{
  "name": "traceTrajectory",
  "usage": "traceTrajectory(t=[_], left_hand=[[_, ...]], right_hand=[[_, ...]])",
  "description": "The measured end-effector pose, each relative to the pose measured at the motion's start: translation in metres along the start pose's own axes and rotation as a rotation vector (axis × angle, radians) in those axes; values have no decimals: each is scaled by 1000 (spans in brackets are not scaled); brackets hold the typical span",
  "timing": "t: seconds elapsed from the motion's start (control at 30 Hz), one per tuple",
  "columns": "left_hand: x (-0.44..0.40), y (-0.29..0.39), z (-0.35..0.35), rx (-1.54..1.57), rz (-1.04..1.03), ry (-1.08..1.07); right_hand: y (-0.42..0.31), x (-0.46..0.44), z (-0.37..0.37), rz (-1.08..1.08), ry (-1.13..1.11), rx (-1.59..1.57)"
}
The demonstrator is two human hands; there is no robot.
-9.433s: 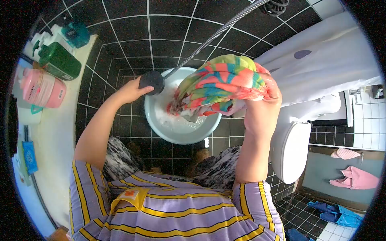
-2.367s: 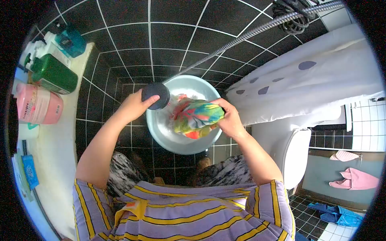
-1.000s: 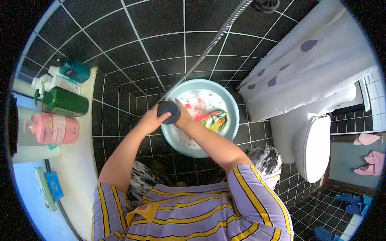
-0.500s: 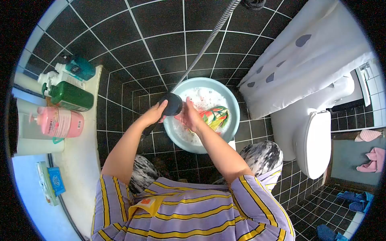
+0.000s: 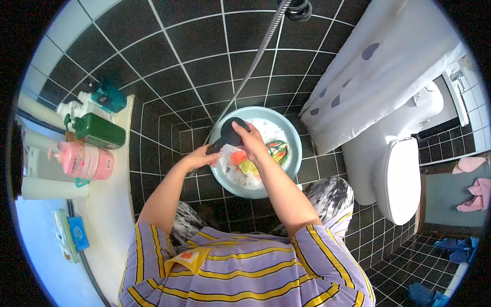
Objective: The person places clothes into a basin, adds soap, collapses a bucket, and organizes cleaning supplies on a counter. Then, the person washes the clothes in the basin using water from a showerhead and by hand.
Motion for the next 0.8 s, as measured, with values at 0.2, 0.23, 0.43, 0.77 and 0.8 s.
traceTrajectory(t=[0.2,0.23,0.43,0.77,0.8], left_hand=[[1,35,-11,10,-145,233],[3,40,-13,64,-147,223],[9,39,-26,152,-128,233],[-4,20,-26,-88,-149,367],[-4,21,-28,-131,-199,385]], right_hand=[[12,-5,-6,-130,-363,-389],[26,-10,-5,-132,-296,-335],[61,-2,-8,-134,-207,-513],[58,3,-11,33,-120,-249],[59,-1,-7,16,-105,-239]])
Point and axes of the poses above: each hand's wrist, its own x-axis away from the middle knuckle, its own z-axis out of the back of the hand, y = z × x, the point moved 6 cm from there along -x, towards the middle knuckle, and after that the axes turned 8 degrees about -z, right-handed, at the moved point
